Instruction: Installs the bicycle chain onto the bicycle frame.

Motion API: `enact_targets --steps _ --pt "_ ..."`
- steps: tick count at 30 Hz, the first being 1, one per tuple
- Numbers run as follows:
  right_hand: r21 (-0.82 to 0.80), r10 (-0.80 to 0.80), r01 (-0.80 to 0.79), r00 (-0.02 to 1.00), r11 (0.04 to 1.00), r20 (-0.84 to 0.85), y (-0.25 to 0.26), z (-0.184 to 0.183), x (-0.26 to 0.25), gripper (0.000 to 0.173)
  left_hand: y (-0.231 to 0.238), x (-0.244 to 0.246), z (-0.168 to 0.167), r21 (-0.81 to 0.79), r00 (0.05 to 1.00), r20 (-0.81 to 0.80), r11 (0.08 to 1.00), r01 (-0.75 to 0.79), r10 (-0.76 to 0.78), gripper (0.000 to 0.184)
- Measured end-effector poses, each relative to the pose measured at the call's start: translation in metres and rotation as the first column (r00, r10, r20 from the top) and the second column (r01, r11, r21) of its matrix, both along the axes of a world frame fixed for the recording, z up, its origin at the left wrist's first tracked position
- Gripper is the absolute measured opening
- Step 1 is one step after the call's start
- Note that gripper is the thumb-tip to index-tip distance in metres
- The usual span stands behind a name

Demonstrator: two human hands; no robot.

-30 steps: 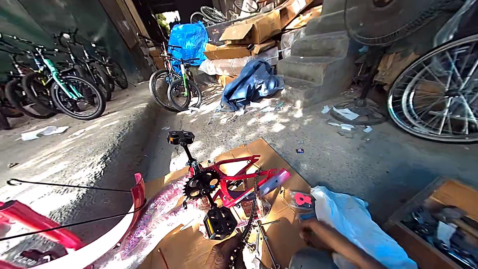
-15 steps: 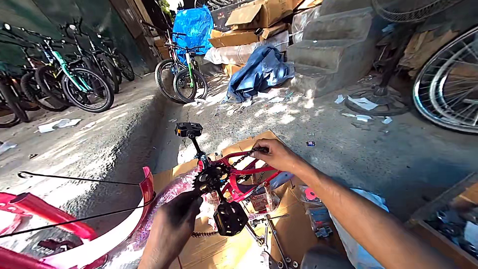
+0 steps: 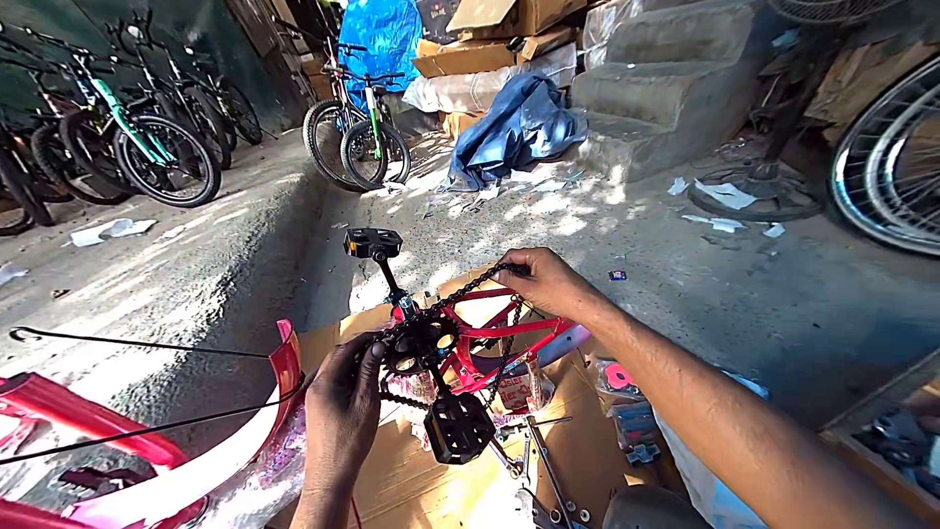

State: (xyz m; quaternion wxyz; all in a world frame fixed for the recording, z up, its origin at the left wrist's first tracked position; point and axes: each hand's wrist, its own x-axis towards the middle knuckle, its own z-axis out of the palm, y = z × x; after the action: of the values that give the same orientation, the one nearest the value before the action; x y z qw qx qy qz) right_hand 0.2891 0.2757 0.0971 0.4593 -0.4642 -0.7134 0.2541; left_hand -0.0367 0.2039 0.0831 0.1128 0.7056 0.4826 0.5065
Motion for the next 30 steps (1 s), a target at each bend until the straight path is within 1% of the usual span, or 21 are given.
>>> enact_targets --steps 3,7,11,13,15,20,23,25,27,28,30 --pt "0.004 0.017 -0.017 1.0 1.0 0.023 -0.001 0.0 0.003 0.019 -0.001 0.003 -0.004 0.017 0.999 0.018 0.999 -0.028 0.028 0.031" --pt "0.005 0.004 -0.004 0.999 1.0 0.048 -0.004 0.002 -0.001 0.02 0.002 0.005 -0.007 0.022 0.994 0.107 0.999 -0.034 0.031 0.031" --pt "0.011 -0.014 0.013 0.998 1.0 0.066 -0.004 0.001 0.001 0.021 0.0 0.002 -0.006 -0.011 0.998 0.061 1.0 -0.001 0.001 0.028" --pt "0.017 -0.035 0.033 0.993 0.999 0.113 -0.005 0.0 0.003 0.02 0.0 0.001 -0.008 -0.047 0.998 0.055 0.998 0.034 -0.032 0.027" --pt "0.024 -0.053 0.05 0.986 0.998 0.16 -0.007 -0.001 0.005 0.019 -0.001 0.001 -0.009 -0.067 0.997 0.069 0.997 0.033 -0.029 0.028" --pt "0.061 -0.08 0.07 0.981 0.996 0.179 -0.008 -0.004 0.008 0.02 -0.004 0.003 -0.02 -0.011 0.996 0.083 1.0 0.018 -0.017 0.03" --pt "0.058 -0.092 0.081 0.967 0.995 0.238 -0.007 -0.005 0.01 0.021 -0.007 0.002 -0.024 -0.021 0.997 0.079 1.0 -0.006 0.008 0.028" --pt "0.085 -0.134 0.111 0.93 0.99 0.343 -0.004 -0.01 0.013 0.015 -0.011 0.0 -0.026 -0.032 0.998 0.062 0.999 -0.019 0.021 0.027" --pt "0.155 -0.199 0.145 0.877 0.977 0.437 0.001 -0.018 0.019 0.013 -0.012 -0.003 -0.026 -0.028 0.999 0.026 0.999 -0.045 0.045 0.022" --pt "0.167 -0.219 0.161 0.87 0.973 0.442 0.004 -0.024 0.023 0.013 -0.013 -0.005 -0.025 -0.032 0.998 -0.003 0.998 -0.056 0.056 0.02" --pt "0.105 -0.218 0.192 0.897 0.976 0.384 0.009 -0.035 0.031 0.015 -0.015 -0.006 -0.02 -0.04 0.99 -0.105 0.994 -0.1 0.096 0.018"
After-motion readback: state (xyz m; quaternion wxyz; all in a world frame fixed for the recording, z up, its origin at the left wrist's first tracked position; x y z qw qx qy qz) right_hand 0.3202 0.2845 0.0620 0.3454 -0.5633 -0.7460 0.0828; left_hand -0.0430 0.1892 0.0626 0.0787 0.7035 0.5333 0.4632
